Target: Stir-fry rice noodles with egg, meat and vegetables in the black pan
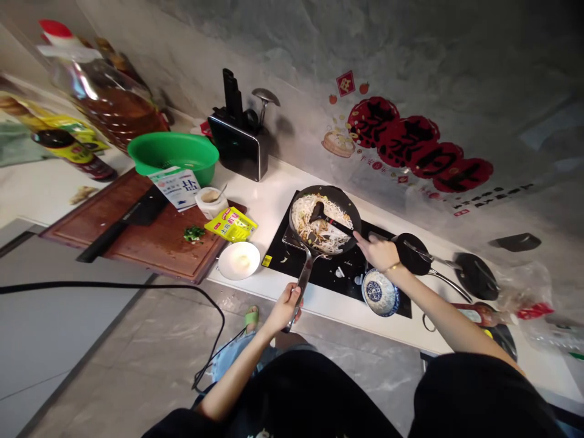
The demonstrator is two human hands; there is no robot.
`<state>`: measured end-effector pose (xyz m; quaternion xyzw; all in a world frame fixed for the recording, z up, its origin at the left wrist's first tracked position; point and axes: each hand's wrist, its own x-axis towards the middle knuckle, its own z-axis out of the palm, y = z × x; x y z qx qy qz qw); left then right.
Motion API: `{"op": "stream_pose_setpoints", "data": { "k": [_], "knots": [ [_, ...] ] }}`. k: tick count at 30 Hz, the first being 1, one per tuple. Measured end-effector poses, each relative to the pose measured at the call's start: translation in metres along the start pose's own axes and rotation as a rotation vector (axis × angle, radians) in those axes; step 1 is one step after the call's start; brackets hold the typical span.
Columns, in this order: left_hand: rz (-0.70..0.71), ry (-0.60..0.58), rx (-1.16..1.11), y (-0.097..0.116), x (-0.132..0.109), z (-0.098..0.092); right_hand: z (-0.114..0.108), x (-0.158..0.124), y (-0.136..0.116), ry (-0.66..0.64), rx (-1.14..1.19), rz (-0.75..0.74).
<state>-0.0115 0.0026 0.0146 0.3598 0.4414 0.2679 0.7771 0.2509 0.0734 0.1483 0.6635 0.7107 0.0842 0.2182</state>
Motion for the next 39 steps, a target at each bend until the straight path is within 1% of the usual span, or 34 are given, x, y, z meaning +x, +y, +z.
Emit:
{"op": "stream_pose_setpoints", "data": {
  "k": [2,3,4,6,8,10,12,13,14,16,18,20,22,24,26,29,31,33,34,36,39],
  "knots": [
    [0.008,0.007,0.012,0.000,0.000,0.000,0.006,0.019,0.012,-0.014,0.058,0.074],
    [0.013,0.010,0.018,-0.001,0.000,0.000,0.009,0.022,0.021,-0.030,0.104,0.109],
    [0.019,0.014,0.022,-0.001,0.000,0.000,0.011,0.022,0.031,-0.054,0.156,0.132],
    [0.026,0.015,0.026,-0.001,0.000,0.000,0.010,0.011,0.057,-0.106,0.258,0.130],
    [0.026,0.013,0.022,0.000,-0.001,0.001,0.000,-0.006,0.088,-0.149,0.332,0.068],
    [0.019,0.007,0.016,0.001,-0.001,0.001,-0.017,-0.021,0.116,-0.169,0.345,0.011],
    [0.013,0.000,0.006,0.002,-0.002,0.001,-0.034,-0.029,0.134,-0.196,0.288,-0.011],
    [0.012,-0.004,-0.001,0.002,-0.002,0.001,-0.039,-0.030,0.137,-0.214,0.250,-0.020],
    [0.014,-0.010,-0.011,0.001,-0.001,0.001,-0.041,-0.030,0.136,-0.226,0.221,-0.035],
    [0.020,-0.014,-0.028,-0.001,0.000,0.001,-0.035,-0.028,0.124,-0.212,0.221,-0.081],
    [0.025,-0.015,-0.038,-0.002,0.001,0.001,-0.019,-0.025,0.105,-0.128,0.291,-0.099],
    [0.024,-0.014,-0.040,-0.002,0.001,0.001,-0.004,-0.023,0.086,-0.034,0.385,-0.054],
    [0.019,-0.017,-0.041,-0.001,0.001,0.001,0.004,-0.020,0.071,0.022,0.460,0.022],
    [0.019,-0.019,-0.045,0.000,0.000,0.001,0.004,-0.012,0.058,0.054,0.497,0.079],
    [0.023,-0.016,-0.046,0.001,-0.001,0.001,0.000,0.000,0.042,0.066,0.491,0.096],
    [0.022,-0.009,-0.031,0.000,-0.001,0.000,-0.003,0.016,0.011,0.031,0.387,0.037],
    [0.027,-0.004,-0.019,-0.002,0.000,-0.001,-0.002,0.018,-0.003,-0.002,0.270,-0.041],
    [0.036,-0.003,-0.014,-0.003,0.001,-0.001,0.000,0.011,-0.003,-0.022,0.166,-0.094],
    [0.036,-0.002,-0.015,-0.003,0.001,-0.001,-0.001,0.005,0.005,-0.031,0.135,-0.104],
    [0.028,-0.005,-0.020,-0.003,0.001,-0.001,-0.008,-0.010,0.032,-0.045,0.119,-0.087],
    [0.016,-0.010,-0.030,0.002,-0.001,0.001,-0.026,-0.030,0.083,-0.071,0.149,-0.017]
  ]
}}
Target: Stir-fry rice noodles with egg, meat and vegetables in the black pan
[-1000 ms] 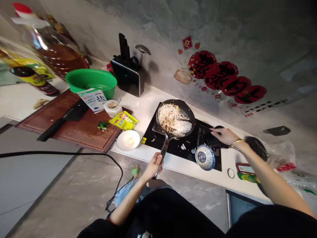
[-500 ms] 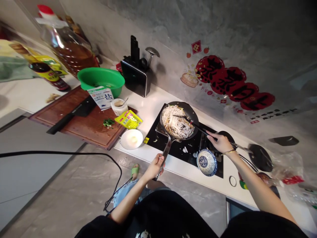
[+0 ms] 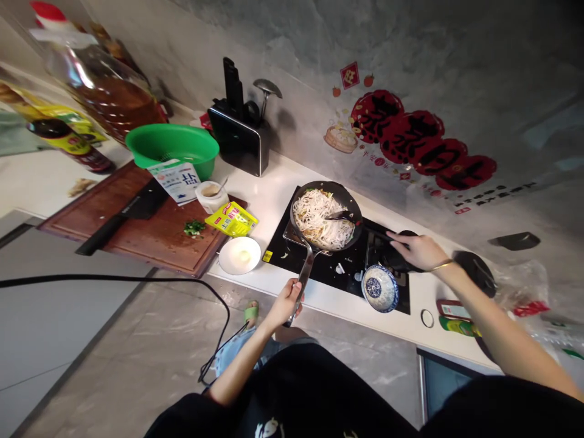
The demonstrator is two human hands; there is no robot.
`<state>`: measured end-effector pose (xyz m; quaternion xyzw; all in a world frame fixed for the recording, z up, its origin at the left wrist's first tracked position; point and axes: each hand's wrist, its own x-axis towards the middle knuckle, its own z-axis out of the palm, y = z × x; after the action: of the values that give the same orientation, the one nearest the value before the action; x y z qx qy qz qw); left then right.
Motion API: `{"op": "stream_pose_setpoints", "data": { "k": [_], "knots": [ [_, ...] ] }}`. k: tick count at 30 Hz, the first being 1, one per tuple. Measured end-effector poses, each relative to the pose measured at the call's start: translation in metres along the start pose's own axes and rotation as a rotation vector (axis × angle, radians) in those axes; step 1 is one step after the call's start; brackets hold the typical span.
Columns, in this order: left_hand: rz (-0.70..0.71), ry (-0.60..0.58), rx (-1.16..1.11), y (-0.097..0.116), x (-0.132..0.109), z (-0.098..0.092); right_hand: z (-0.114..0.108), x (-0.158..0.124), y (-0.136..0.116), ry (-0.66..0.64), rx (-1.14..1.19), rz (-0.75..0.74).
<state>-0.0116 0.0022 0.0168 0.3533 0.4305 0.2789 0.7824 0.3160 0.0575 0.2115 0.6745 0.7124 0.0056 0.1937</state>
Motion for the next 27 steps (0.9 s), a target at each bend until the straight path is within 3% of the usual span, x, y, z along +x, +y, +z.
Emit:
{"op": "stream_pose_setpoints", "data": {
  "k": [2,5,8,12,16,21,23,27],
  "knots": [
    [-0.001,-0.005,-0.005,0.002,-0.001,0.001,-0.013,-0.010,0.021,-0.054,0.005,0.017],
    [0.000,-0.006,-0.014,0.002,-0.001,0.001,-0.010,-0.022,0.022,-0.126,0.000,-0.044],
    [-0.001,-0.007,-0.025,-0.001,0.002,0.001,0.020,-0.031,-0.003,-0.030,0.069,-0.070],
    [-0.012,-0.011,-0.030,-0.003,0.003,0.000,0.065,-0.035,-0.034,0.145,0.245,0.070],
    [-0.005,-0.006,-0.032,-0.003,0.004,-0.001,0.083,-0.007,-0.056,0.174,0.335,0.182],
    [-0.017,-0.003,-0.014,-0.002,0.003,-0.001,0.069,0.032,-0.077,0.058,0.294,0.099],
    [-0.017,0.004,-0.006,0.000,0.002,-0.001,0.057,0.026,-0.072,0.013,0.269,0.064],
    [-0.002,0.008,-0.013,0.005,-0.002,0.001,0.026,-0.015,-0.039,-0.075,0.144,0.097]
  ]
}}
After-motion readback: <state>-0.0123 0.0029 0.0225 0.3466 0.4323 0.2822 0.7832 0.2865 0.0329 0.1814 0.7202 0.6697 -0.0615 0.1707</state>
